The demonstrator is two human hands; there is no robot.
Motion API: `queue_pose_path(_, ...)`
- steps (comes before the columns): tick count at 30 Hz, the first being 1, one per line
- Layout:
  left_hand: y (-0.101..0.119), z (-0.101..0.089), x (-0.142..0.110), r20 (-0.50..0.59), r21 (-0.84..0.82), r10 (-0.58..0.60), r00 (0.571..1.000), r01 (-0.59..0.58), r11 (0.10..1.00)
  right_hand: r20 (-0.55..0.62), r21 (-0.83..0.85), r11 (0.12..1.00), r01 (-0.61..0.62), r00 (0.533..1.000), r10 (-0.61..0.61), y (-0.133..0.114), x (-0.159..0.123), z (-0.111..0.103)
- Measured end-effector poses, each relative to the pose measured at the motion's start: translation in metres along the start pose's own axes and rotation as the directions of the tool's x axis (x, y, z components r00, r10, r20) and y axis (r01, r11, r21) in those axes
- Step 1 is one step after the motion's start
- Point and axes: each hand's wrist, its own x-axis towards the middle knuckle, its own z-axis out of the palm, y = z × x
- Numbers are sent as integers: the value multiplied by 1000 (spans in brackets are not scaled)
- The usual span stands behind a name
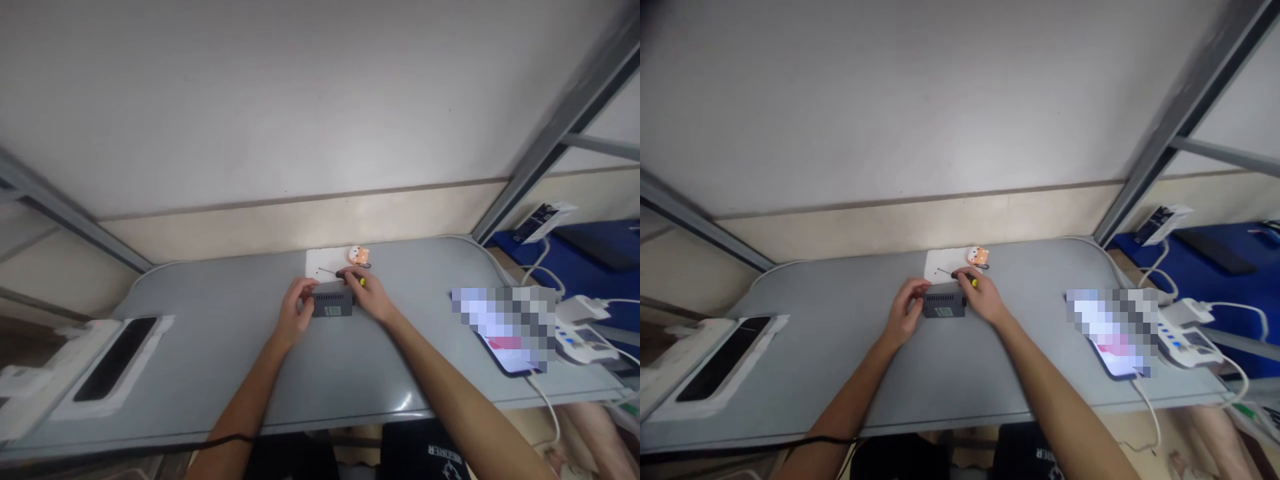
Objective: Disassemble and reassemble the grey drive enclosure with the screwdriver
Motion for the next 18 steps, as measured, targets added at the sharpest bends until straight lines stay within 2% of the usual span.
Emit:
queue_pose_path(7, -13, -1, -3, 32, -137, -130, 991, 133, 982, -115, 62, 997, -43, 992, 50, -6, 2, -5)
queue_pose_path(18, -3, -7, 5, 55, -54, -64, 996, 67, 996, -141, 172, 980, -102, 982, 127, -7, 4, -8)
